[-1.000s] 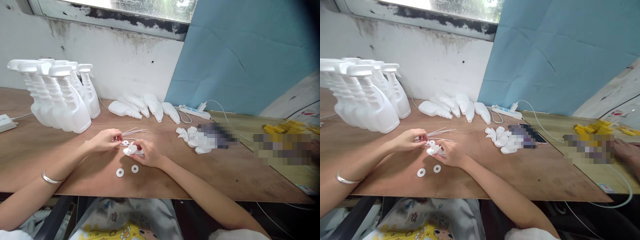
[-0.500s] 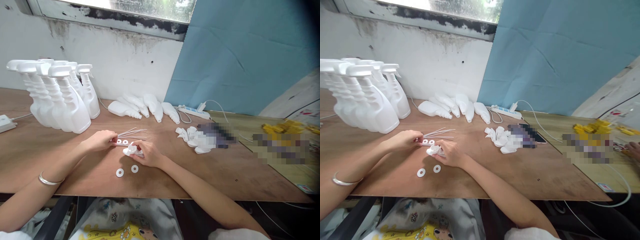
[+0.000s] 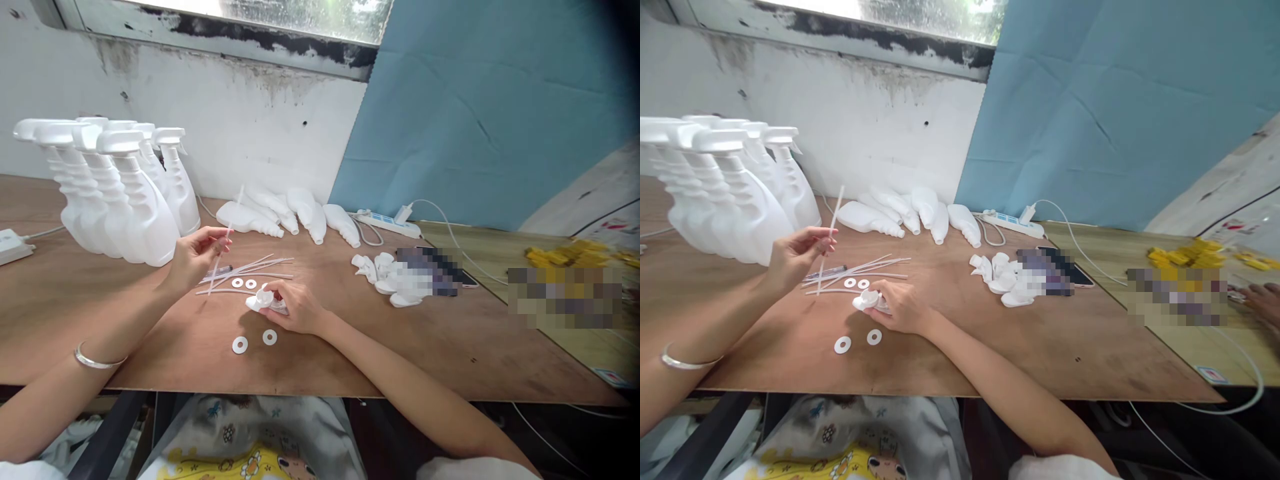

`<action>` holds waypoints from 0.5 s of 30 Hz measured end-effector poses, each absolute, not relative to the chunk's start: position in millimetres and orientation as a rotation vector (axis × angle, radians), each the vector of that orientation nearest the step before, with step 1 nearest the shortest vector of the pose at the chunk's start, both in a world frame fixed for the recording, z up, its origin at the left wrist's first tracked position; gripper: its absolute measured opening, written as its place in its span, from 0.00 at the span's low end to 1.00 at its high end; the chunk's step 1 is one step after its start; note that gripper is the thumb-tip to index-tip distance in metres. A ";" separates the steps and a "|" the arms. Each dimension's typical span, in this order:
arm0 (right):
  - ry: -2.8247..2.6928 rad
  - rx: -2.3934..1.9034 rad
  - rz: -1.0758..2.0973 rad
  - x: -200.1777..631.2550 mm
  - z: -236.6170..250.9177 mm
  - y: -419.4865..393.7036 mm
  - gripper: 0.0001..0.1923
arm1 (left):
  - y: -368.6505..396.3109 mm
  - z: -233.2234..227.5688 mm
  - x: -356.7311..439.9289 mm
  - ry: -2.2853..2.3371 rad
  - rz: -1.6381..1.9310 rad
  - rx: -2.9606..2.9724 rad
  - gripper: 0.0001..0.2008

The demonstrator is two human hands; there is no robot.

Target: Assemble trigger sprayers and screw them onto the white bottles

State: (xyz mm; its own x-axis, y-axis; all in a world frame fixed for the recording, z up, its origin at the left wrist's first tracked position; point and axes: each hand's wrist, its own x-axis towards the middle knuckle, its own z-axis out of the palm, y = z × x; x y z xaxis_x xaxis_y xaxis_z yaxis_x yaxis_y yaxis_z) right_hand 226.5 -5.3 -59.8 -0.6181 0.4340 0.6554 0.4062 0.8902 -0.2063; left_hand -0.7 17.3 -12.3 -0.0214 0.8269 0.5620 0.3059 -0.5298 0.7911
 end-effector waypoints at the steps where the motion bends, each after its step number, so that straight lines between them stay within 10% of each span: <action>1: -2.310 -0.597 0.047 226.6 -59.7 -5.3 0.14 | 17.0 -11.5 -0.1 1.152 1.625 1.753 0.13; 15: -2.315 -0.606 0.063 226.1 -58.1 -6.1 0.13 | 2.9 -8.8 13.8 1.086 1.537 1.628 0.13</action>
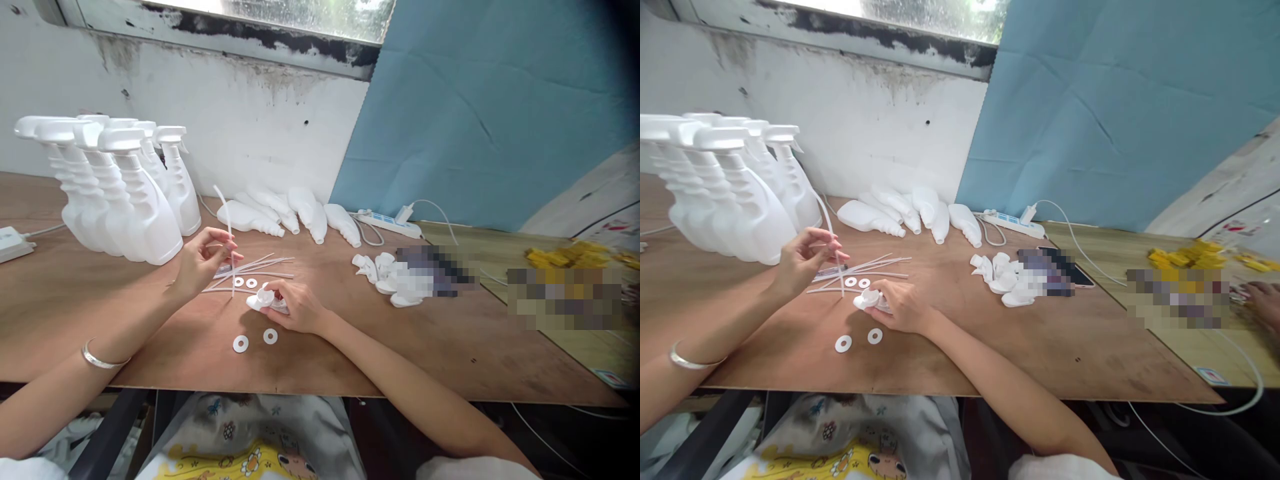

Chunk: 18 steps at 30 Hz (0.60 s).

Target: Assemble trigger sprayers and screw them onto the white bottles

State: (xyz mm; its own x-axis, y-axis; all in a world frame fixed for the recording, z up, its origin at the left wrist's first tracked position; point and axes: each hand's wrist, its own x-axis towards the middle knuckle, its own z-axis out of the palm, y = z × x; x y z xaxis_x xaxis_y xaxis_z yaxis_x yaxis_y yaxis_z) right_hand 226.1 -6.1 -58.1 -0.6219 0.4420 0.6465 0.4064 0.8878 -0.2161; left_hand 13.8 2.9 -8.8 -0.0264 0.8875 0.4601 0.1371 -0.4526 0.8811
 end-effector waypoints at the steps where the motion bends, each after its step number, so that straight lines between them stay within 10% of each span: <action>1: -2.315 -0.606 0.062 226.1 -58.1 -6.2 0.13 | 2.0 -9.0 14.1 1.076 1.476 1.647 0.13; 18: -2.321 -0.608 0.036 226.2 -58.5 -6.5 0.14 | 17.1 -22.7 1.0 1.152 0.517 2.031 0.08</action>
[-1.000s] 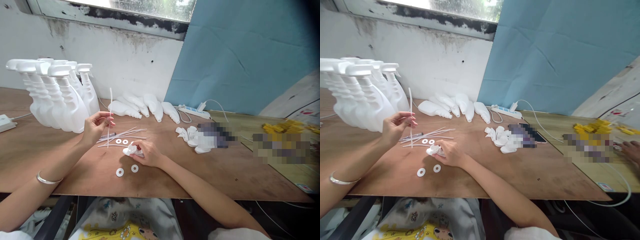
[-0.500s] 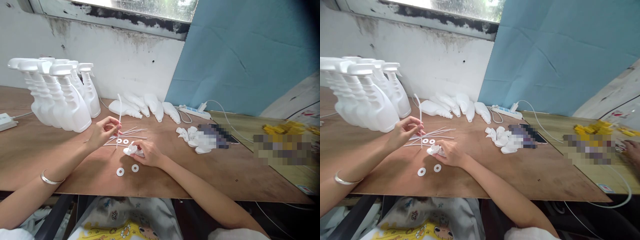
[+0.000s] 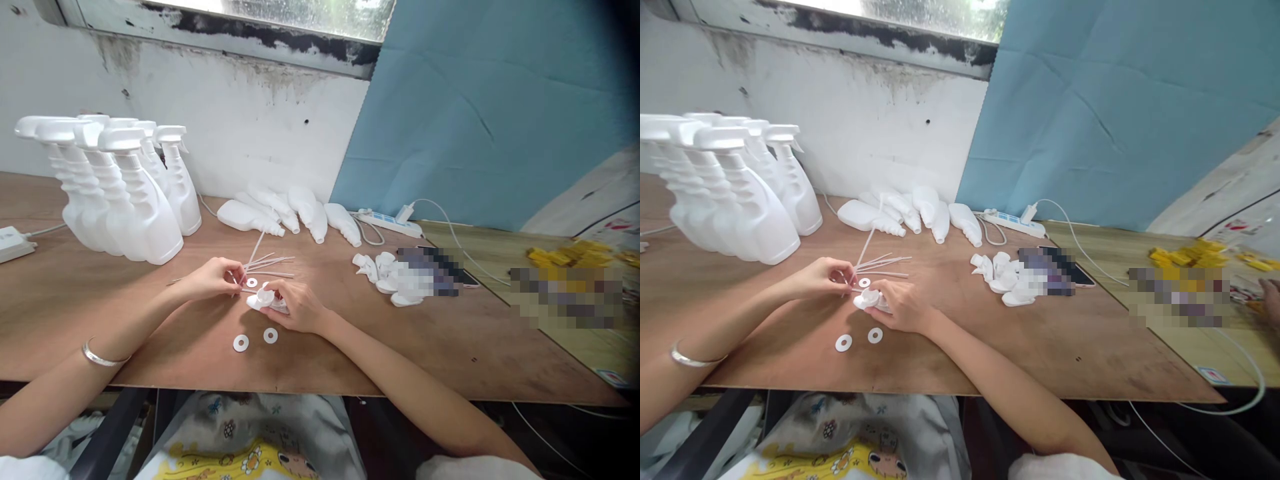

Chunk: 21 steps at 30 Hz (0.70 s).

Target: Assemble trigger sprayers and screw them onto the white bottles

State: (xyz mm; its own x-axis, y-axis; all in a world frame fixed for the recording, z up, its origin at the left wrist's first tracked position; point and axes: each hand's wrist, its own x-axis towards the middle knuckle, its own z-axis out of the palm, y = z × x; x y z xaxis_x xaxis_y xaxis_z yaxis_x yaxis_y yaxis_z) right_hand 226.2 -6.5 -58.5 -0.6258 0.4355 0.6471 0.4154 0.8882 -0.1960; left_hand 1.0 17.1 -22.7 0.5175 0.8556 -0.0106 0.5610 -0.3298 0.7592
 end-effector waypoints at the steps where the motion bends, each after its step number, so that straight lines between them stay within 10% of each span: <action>1: -2.321 -0.605 0.034 226.2 -58.8 -6.4 0.14 | 17.6 -24.2 1.0 1.143 0.487 2.044 0.08; 21: -2.318 -0.624 0.058 227.3 -63.0 -4.1 0.14 | -15.6 -22.3 36.4 0.814 1.085 1.577 0.12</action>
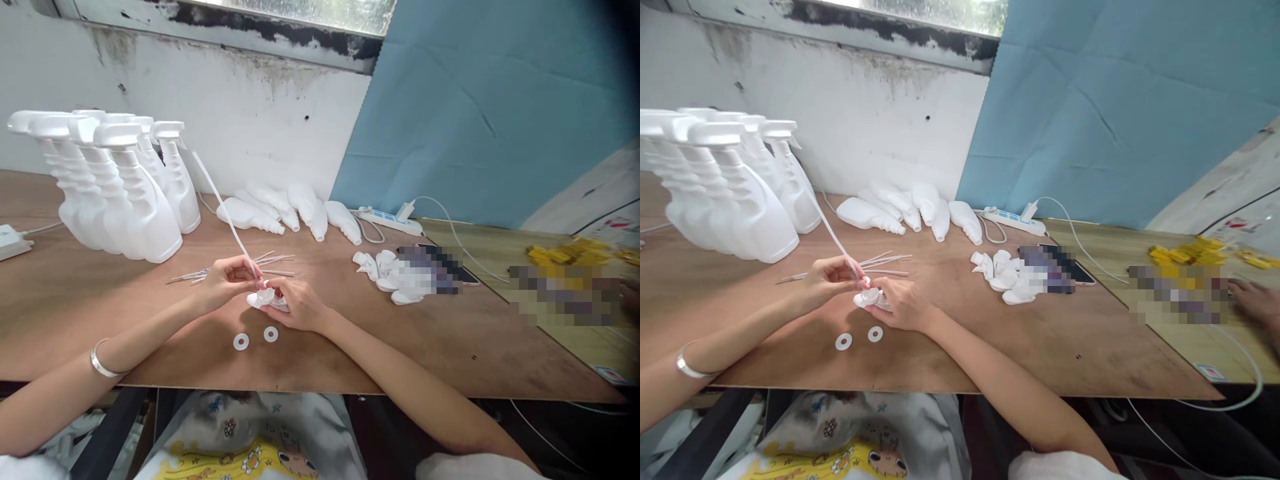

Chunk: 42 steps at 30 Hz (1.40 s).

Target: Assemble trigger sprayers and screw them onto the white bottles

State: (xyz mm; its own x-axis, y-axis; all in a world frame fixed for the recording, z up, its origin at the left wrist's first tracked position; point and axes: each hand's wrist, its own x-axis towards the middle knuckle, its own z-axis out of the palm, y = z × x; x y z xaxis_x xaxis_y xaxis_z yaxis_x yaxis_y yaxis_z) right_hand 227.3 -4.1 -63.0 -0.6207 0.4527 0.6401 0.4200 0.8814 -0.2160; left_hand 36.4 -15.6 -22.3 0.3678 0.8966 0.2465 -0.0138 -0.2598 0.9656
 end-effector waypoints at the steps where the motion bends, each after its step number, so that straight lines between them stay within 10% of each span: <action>1: -2.319 -0.623 0.063 227.4 -63.0 -4.0 0.15 | -15.0 -23.5 36.6 0.824 1.094 1.583 0.12; 42: -2.299 -0.613 0.076 226.2 -62.3 -4.0 0.18 | -18.2 -28.5 41.2 0.888 1.139 2.013 0.08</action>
